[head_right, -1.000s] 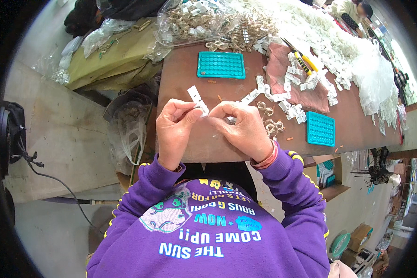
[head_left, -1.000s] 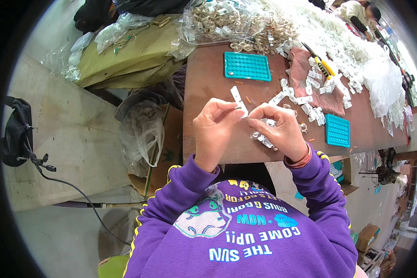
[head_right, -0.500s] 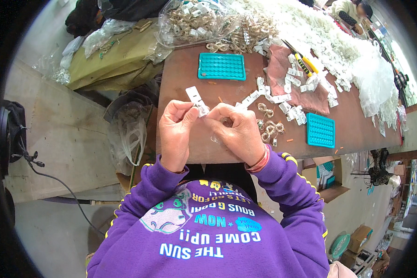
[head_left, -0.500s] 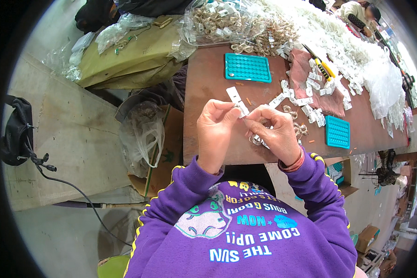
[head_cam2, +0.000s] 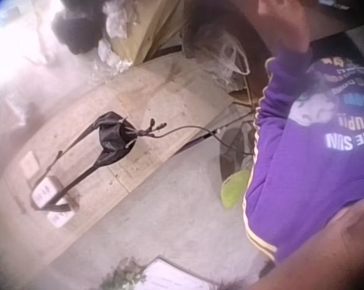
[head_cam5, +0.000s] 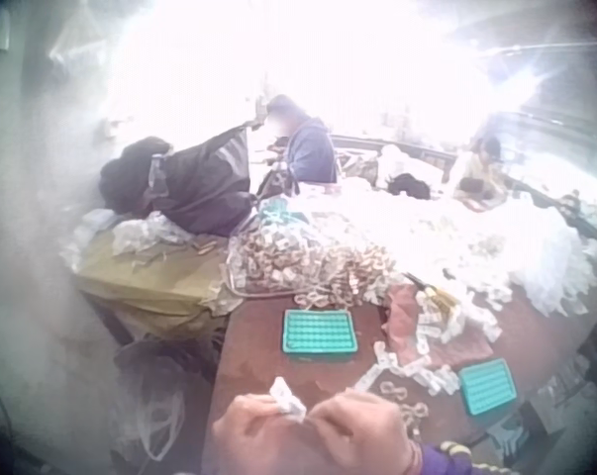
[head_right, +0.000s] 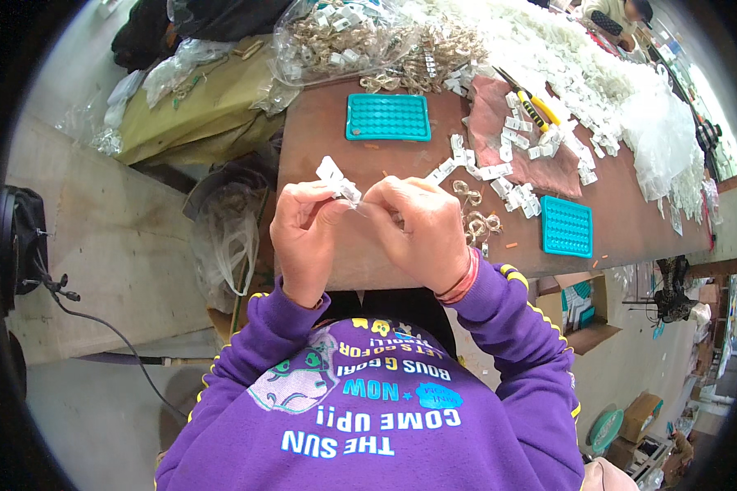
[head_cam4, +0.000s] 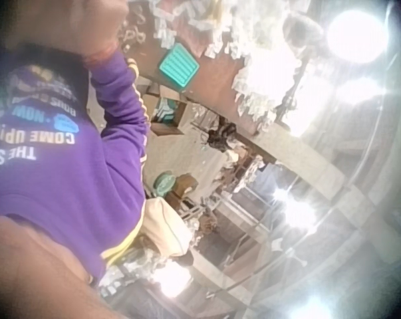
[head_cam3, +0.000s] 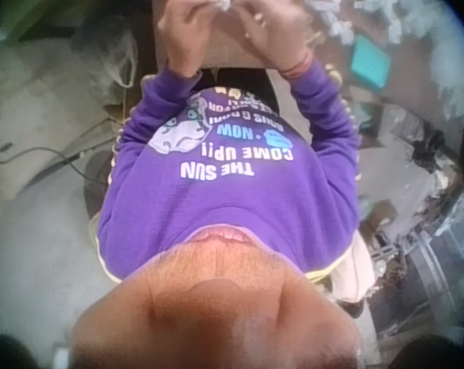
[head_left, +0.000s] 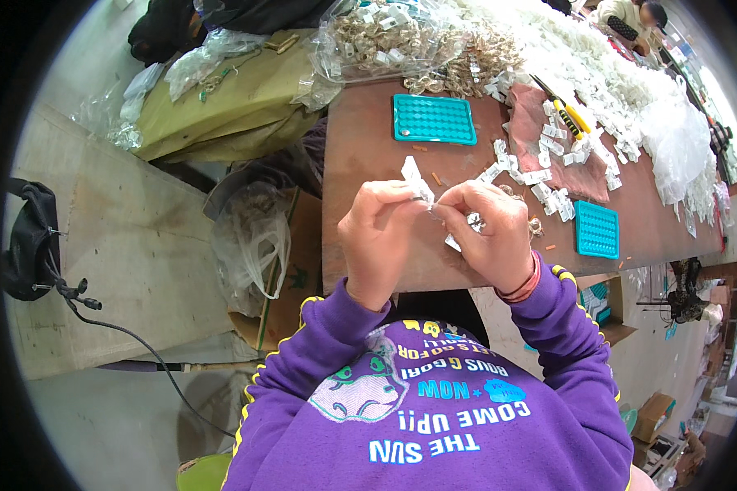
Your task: The person repeatedly picks small white plastic housings and metal springs from a table, inserts the springs into the housings, and places the assembled units into a blue tray. The person briefly bends to retrieve a dropped spring from the floor and resumes assembly.
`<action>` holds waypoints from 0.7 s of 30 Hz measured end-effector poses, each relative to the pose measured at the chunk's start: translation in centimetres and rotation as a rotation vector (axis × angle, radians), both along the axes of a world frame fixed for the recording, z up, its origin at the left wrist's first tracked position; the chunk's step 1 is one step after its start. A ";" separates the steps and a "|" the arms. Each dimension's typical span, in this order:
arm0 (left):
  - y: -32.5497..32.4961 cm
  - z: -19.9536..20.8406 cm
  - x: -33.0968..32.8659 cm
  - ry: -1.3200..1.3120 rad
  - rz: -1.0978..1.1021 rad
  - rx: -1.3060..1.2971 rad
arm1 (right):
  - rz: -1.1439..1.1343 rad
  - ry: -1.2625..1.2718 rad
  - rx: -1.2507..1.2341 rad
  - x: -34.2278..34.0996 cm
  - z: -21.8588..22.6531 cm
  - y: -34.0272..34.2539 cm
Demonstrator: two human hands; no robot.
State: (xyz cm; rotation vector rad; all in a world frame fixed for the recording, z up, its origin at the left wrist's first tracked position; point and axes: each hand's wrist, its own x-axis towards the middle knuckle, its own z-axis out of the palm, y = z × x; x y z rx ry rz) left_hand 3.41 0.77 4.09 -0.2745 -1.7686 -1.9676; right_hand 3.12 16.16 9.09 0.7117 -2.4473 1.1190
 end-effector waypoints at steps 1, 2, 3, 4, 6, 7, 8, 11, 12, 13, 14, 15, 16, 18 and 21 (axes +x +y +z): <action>0.0 0.0 0.1 -0.032 -0.049 0.089 | 0.005 -0.111 -0.068 0.1 -0.1 -0.1; 0.2 -0.1 0.2 -0.072 -0.093 0.181 | 0.010 -0.223 -0.134 0.3 -0.2 -0.3; 0.4 -0.2 0.3 -0.115 -0.134 0.277 | 0.014 -0.336 -0.199 0.4 -0.3 -0.4; 0.6 -0.3 0.3 -0.172 -0.201 0.399 | 0.019 -0.359 -0.256 0.4 -0.4 -0.6; 0.8 -0.5 0.1 -0.299 -0.323 0.638 | 0.034 -0.403 -0.370 0.2 -0.7 -0.8; 0.8 -0.6 0.0 -0.315 -0.349 0.669 | 0.060 -0.439 -0.422 0.1 -0.8 -0.8; 0.8 -0.7 -0.1 -0.341 -0.375 0.689 | 0.086 -0.476 -0.475 -0.1 -0.8 -0.8; 0.8 -0.7 -0.3 -0.378 -0.418 0.705 | 0.096 -0.509 -0.485 -0.4 -0.9 -0.6; 0.8 -0.6 -0.3 -0.390 -0.432 0.702 | 0.079 -0.537 -0.490 -0.3 -1.1 -0.7; 0.9 -0.5 -0.3 -0.408 -0.439 0.731 | 0.062 -0.564 -0.494 -0.3 -1.2 -0.8; 1.0 -0.5 -0.3 -0.430 -0.448 0.760 | 0.046 -0.601 -0.540 -0.4 -1.5 -1.0; 1.1 -0.4 -0.4 -0.451 -0.456 0.789 | 0.055 -0.600 -0.534 -0.6 -1.7 -1.0; 1.2 -0.4 -0.7 -0.440 -0.449 0.796 | 0.066 -0.598 -0.528 -0.8 -1.9 -0.9; 1.3 -0.4 -1.5 -0.432 -0.431 0.807 | 0.151 -0.660 -0.562 -1.7 -2.2 -0.5; 1.0 -0.8 -4.2 -0.348 -0.364 0.967 | 0.207 -0.766 -0.596 -5.0 -2.3 1.2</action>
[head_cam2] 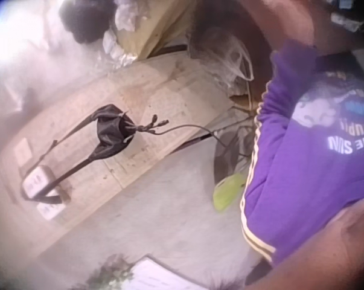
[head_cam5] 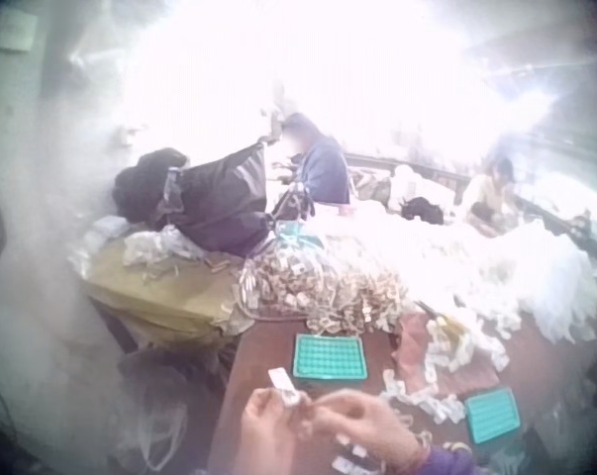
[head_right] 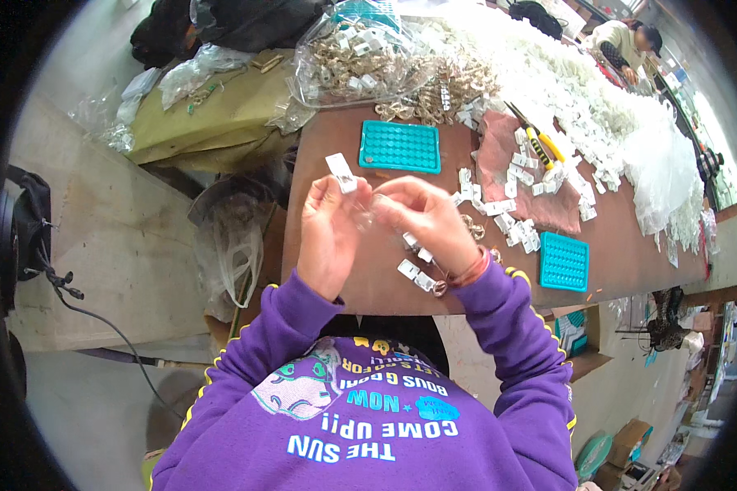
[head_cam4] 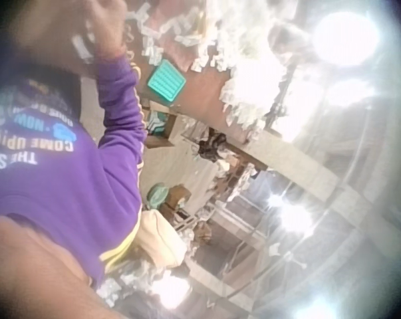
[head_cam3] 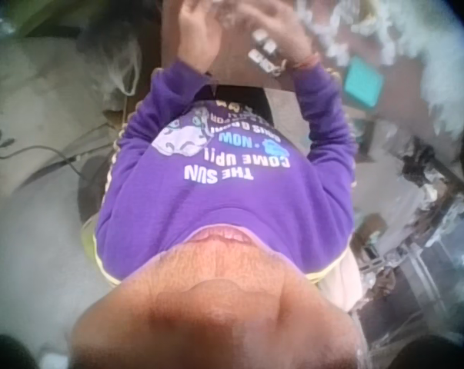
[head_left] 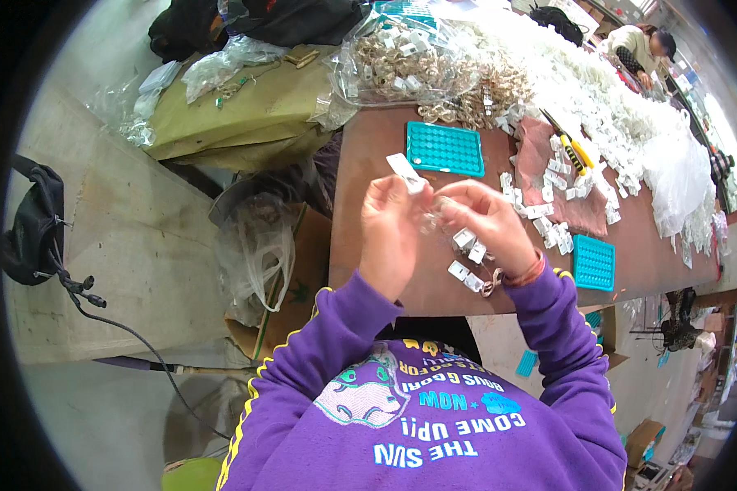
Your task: The person repeatedly picks small white plastic housings and metal springs from a table, inserts the springs into the housings, and places the assembled units into a blue tray. The person briefly bends to retrieve a dropped spring from the floor and resumes assembly.
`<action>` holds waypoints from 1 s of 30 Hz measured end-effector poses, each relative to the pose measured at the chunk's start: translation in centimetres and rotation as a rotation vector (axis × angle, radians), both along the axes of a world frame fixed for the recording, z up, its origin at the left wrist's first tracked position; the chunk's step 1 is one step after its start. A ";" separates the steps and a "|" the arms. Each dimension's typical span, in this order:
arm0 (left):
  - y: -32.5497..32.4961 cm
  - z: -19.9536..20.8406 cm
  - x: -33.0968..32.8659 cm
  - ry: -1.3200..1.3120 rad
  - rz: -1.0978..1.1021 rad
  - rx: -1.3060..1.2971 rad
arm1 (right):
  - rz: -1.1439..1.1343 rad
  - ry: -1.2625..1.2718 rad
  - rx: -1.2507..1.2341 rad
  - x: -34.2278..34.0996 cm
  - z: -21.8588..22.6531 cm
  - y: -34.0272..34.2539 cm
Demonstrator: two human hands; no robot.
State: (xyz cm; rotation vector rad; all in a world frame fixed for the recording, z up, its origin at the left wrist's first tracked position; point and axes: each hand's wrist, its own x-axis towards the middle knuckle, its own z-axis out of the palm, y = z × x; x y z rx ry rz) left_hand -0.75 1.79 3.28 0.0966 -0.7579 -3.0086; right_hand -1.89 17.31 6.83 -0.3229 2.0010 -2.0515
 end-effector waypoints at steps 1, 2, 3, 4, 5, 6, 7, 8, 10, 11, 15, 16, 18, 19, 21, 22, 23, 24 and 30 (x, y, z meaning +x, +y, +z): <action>0.0 -0.3 -1.2 -0.030 0.087 0.001 | 0.003 0.073 0.116 -1.7 0.1 0.6; -0.1 -0.6 -2.1 -0.098 0.100 0.018 | -0.017 0.102 0.209 -3.2 0.0 1.0; -0.4 -1.0 -3.0 -0.125 0.109 0.042 | -0.069 0.288 0.428 -4.7 -0.4 0.9; -0.6 -1.5 -3.8 -0.139 0.126 0.070 | -0.124 0.475 0.646 -6.1 -0.8 0.7; -0.7 -1.9 -4.5 -0.105 0.138 0.039 | -0.113 0.577 0.746 -7.4 -1.3 0.3; -0.8 -2.4 -4.9 -0.136 0.141 0.026 | -0.102 0.680 0.844 -8.5 -1.9 -0.2; -0.9 -2.8 -5.2 -0.168 0.144 0.013 | -0.090 0.761 0.945 -9.4 -2.4 -0.6; -1.0 -3.1 -5.5 -0.258 0.134 -0.010 | -0.061 0.801 0.937 -10.0 -3.0 -1.1; -1.1 -3.6 -5.5 -0.199 0.109 -0.058 | 0.002 0.828 0.923 -10.7 -4.0 -1.7; -1.1 -3.7 -5.5 -0.183 0.087 -0.062 | 0.012 0.882 0.944 -10.8 -4.3 -1.8; -0.8 -3.8 -5.6 -0.188 0.050 -0.048 | -0.004 0.815 0.927 -11.1 -4.6 -2.2; -0.8 -3.7 -5.6 -0.167 0.045 -0.036 | -0.015 0.783 0.894 -11.1 -4.3 -2.2; -0.7 -3.7 -5.7 -0.176 0.010 -0.062 | -0.054 0.714 0.788 -11.0 -3.4 -2.4; -0.8 -3.7 -5.8 -0.187 -0.012 -0.074 | -0.082 0.677 0.715 -10.8 -2.8 -2.3; -0.8 -3.7 -5.7 -0.153 -0.033 -0.085 | -0.133 0.603 0.542 -9.9 -1.5 -2.0; -0.8 -3.7 -5.7 -0.135 -0.043 -0.086 | -0.112 0.688 0.535 -9.4 -1.0 -1.9; -0.7 -3.7 -5.6 -0.128 -0.061 -0.092 | -0.092 0.772 0.526 -8.8 -0.5 -1.8; -0.6 -3.7 -5.6 -0.109 -0.079 -0.095 | -0.074 0.855 0.518 -8.4 -0.2 -1.8; -0.4 -3.3 -5.2 -0.081 -0.099 -0.175 | -0.188 0.928 0.563 -7.1 -0.5 -3.1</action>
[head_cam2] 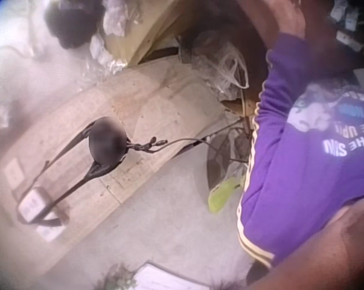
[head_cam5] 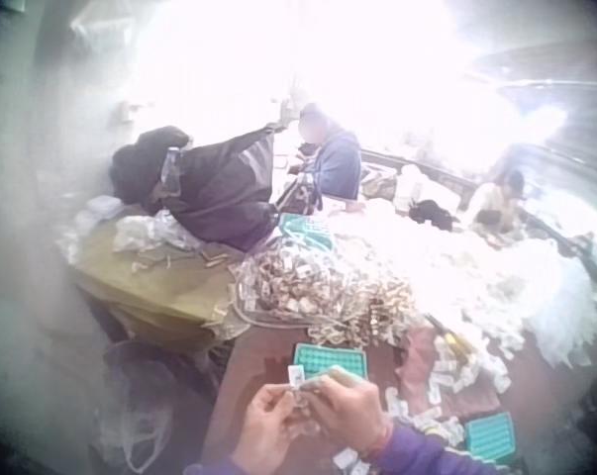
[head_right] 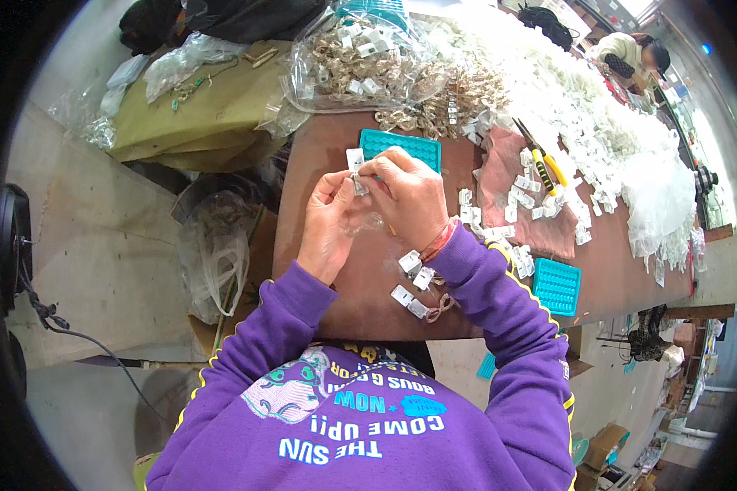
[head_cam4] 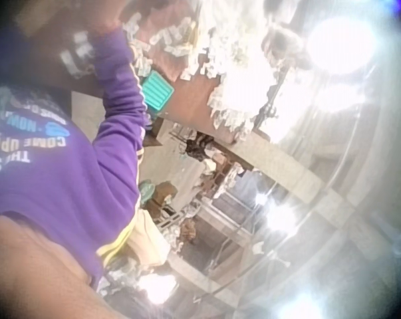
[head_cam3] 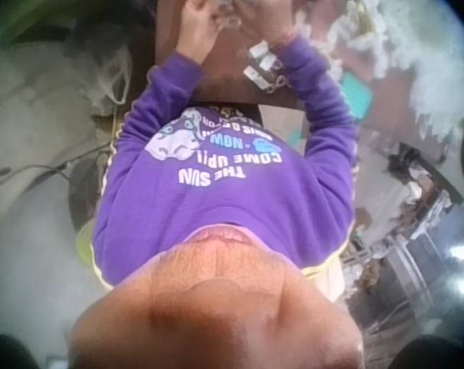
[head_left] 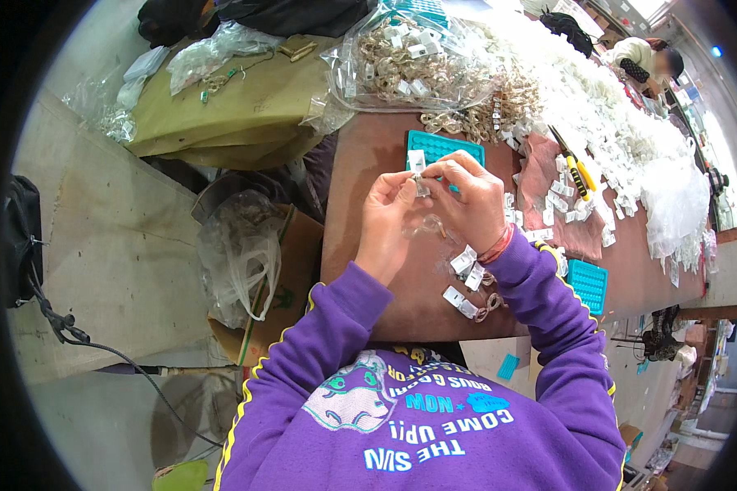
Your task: The person repeatedly picks small white plastic housings and metal springs from a table, inserts the springs into the housings, and places the assembled units into a blue tray. The person briefly bends to retrieve a dropped spring from the floor and resumes assembly.
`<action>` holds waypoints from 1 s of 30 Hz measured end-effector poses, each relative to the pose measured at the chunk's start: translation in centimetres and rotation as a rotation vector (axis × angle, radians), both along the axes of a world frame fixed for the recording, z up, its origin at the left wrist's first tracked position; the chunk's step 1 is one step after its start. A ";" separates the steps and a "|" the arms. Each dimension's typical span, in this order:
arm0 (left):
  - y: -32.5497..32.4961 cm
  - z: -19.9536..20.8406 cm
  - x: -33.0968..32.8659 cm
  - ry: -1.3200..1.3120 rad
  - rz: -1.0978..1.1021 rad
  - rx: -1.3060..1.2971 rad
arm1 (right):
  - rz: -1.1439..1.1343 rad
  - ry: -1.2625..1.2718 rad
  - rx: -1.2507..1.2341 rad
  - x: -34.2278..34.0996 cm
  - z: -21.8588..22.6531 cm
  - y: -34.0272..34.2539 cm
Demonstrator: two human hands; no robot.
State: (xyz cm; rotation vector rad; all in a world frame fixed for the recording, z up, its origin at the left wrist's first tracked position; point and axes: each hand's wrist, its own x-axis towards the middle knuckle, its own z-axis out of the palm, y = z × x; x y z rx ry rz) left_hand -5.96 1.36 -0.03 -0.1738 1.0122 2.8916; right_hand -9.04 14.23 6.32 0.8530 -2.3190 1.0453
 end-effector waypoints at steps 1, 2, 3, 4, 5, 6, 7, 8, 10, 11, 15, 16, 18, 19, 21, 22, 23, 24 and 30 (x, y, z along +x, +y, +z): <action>-0.1 0.1 0.0 0.010 0.000 -0.013 | 0.006 -0.009 0.001 0.0 0.0 0.0; -0.1 0.2 0.1 0.014 -0.002 -0.003 | 0.018 -0.024 -0.004 0.0 0.1 0.1; -0.2 0.2 0.1 0.009 0.003 0.003 | 0.025 -0.051 0.018 0.0 0.1 0.3; -0.2 0.3 0.2 0.010 0.011 0.012 | 0.037 -0.083 0.033 0.1 0.3 0.5; -0.2 0.3 0.2 0.001 0.006 0.008 | 0.047 -0.115 0.050 0.2 0.4 0.6; -0.2 0.4 0.2 -0.001 0.003 0.010 | 0.045 -0.105 0.050 0.4 0.4 0.7; -0.1 0.4 0.3 -0.002 -0.009 0.018 | 0.043 -0.094 0.051 0.6 0.4 0.8; -0.1 0.4 0.3 -0.002 -0.004 0.008 | 0.042 -0.083 0.051 0.8 0.5 0.8; -0.1 0.4 0.3 -0.002 -0.007 -0.002 | 0.060 -0.085 0.037 1.0 0.5 1.0; -0.1 0.5 0.3 0.016 -0.009 -0.003 | 0.069 -0.085 0.017 1.0 0.6 1.1; -0.1 0.5 0.1 0.048 0.024 -0.028 | 0.120 -0.268 -0.090 -0.5 0.9 2.7; -0.1 0.4 0.1 0.060 0.044 -0.031 | 0.010 -0.285 -0.030 -1.3 0.9 3.3; -0.2 0.3 -0.1 0.035 0.083 0.001 | -0.105 -0.129 0.428 -2.6 0.6 4.6; -0.3 0.2 -0.2 0.041 0.099 0.026 | -0.084 -0.066 0.558 -3.0 0.2 5.0; -0.5 -0.1 -0.3 0.009 0.104 0.058 | -0.073 -0.090 0.753 -3.5 -0.9 5.5; -0.7 -0.2 -0.4 -0.020 0.111 0.069 | -0.026 -0.105 0.725 -3.7 -1.2 5.7; -0.7 -0.3 -0.4 0.003 0.122 0.085 | 0.011 -0.053 0.694 -3.8 -1.5 6.0; -0.7 -0.5 -0.5 0.002 0.130 0.087 | 0.026 -0.058 0.701 -3.9 -1.6 6.2; -0.7 -0.6 -0.6 -0.019 0.152 0.102 | 0.011 0.029 0.611 -4.4 0.1 6.9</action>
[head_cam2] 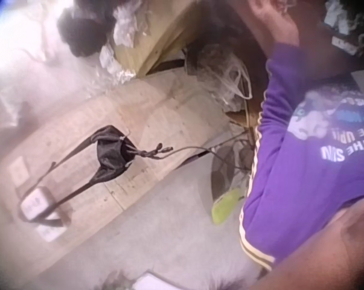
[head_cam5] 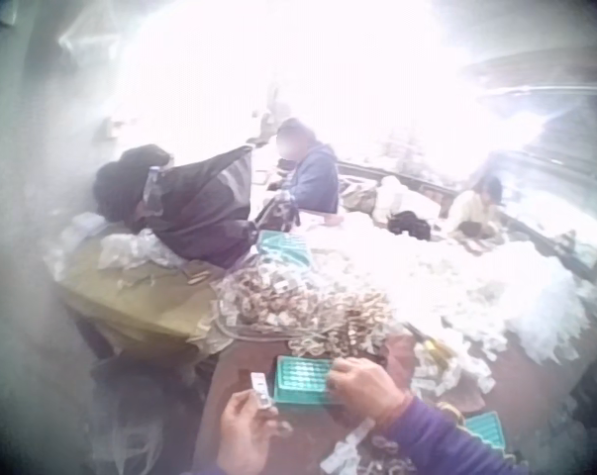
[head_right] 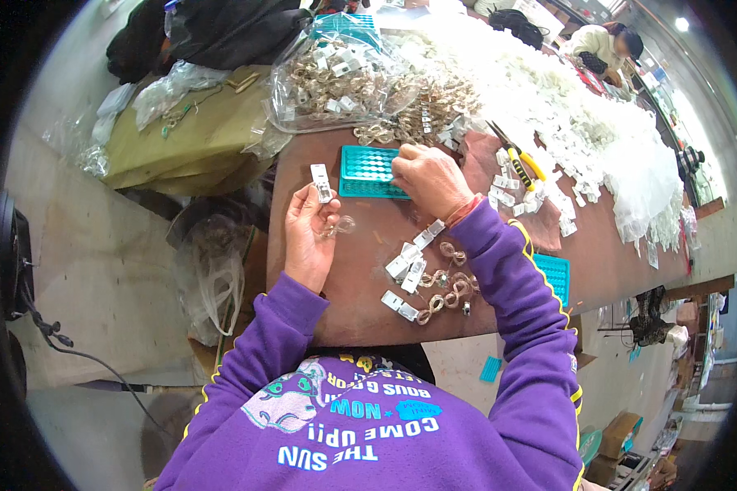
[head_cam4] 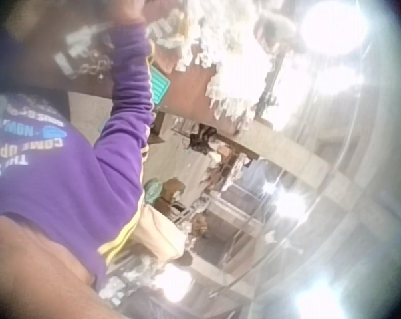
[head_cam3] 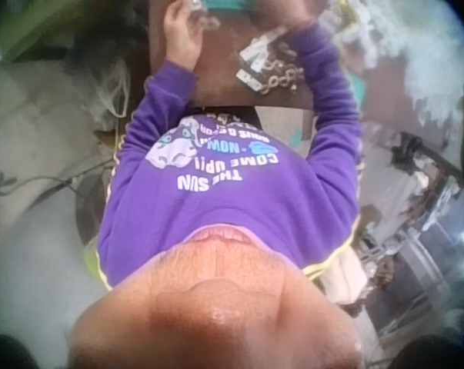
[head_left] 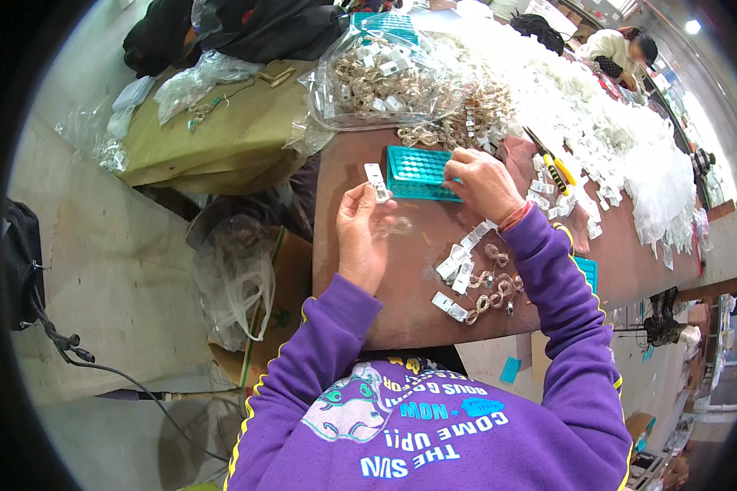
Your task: The person repeatedly picks small white plastic housings and metal springs from a table, inserts the springs into the housings, and places the assembled units into a blue tray. The person briefly bends to retrieve a dropped spring from the floor and resumes assembly.
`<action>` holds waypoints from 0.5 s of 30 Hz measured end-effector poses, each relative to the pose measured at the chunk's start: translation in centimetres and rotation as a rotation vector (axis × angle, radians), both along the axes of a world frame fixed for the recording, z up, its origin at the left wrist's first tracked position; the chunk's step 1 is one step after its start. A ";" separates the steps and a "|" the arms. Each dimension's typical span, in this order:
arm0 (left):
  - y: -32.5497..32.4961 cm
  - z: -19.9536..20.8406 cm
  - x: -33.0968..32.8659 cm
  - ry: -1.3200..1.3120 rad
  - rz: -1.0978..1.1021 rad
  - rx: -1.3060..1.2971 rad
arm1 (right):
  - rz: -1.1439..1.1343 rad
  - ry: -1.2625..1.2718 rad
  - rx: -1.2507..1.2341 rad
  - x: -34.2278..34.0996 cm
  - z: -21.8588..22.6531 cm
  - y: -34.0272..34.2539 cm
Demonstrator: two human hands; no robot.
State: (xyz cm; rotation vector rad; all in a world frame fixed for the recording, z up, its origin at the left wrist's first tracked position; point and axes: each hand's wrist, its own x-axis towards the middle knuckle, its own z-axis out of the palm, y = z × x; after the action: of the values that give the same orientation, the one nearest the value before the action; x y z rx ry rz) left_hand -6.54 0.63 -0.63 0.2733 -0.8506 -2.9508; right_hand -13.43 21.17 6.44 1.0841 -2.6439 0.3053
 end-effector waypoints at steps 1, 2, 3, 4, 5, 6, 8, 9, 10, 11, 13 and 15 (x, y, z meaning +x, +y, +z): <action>0.0 0.0 0.0 0.001 -0.003 0.004 | 0.019 0.088 0.016 0.1 0.5 0.3; -0.1 0.0 0.0 -0.001 0.000 0.008 | 0.012 0.132 0.021 0.2 0.9 0.6; -0.1 -0.1 -0.1 0.003 -0.001 0.011 | 0.014 0.180 0.021 0.3 1.5 1.2; -0.1 -0.2 -0.1 0.005 0.004 0.012 | 0.015 0.230 0.020 0.4 1.9 1.8; -0.1 -0.2 -0.2 0.006 0.007 0.013 | 0.022 0.277 -0.038 0.6 2.4 2.7; -0.1 -0.3 -0.2 0.002 0.009 0.020 | 0.007 0.222 -0.099 0.9 3.0 4.0; -0.2 -0.6 -0.2 -0.006 0.004 0.035 | -0.113 0.062 -0.376 2.2 3.5 6.4; -0.2 -0.7 -0.2 0.008 -0.008 0.051 | -0.181 -0.053 -0.494 3.2 3.7 7.8; -0.3 -0.8 -0.2 -0.002 -0.012 0.053 | -0.442 -0.435 -0.779 4.0 3.5 8.9; -0.3 -0.9 -0.2 0.005 -0.025 0.057 | -0.348 -0.588 -1.032 5.0 3.1 9.9; -0.4 -1.2 -0.3 -0.001 -0.049 0.061 | -0.286 -0.888 -1.453 7.6 2.6 12.1; -0.5 -1.4 -0.4 -0.016 -0.052 0.077 | -0.401 -0.975 -1.568 9.9 2.1 13.9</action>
State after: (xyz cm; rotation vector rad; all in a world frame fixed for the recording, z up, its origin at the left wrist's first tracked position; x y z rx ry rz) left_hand -6.93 0.18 -2.06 0.2835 -0.7585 -3.0380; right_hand -3.50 35.03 8.50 -0.2299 -1.8742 2.5939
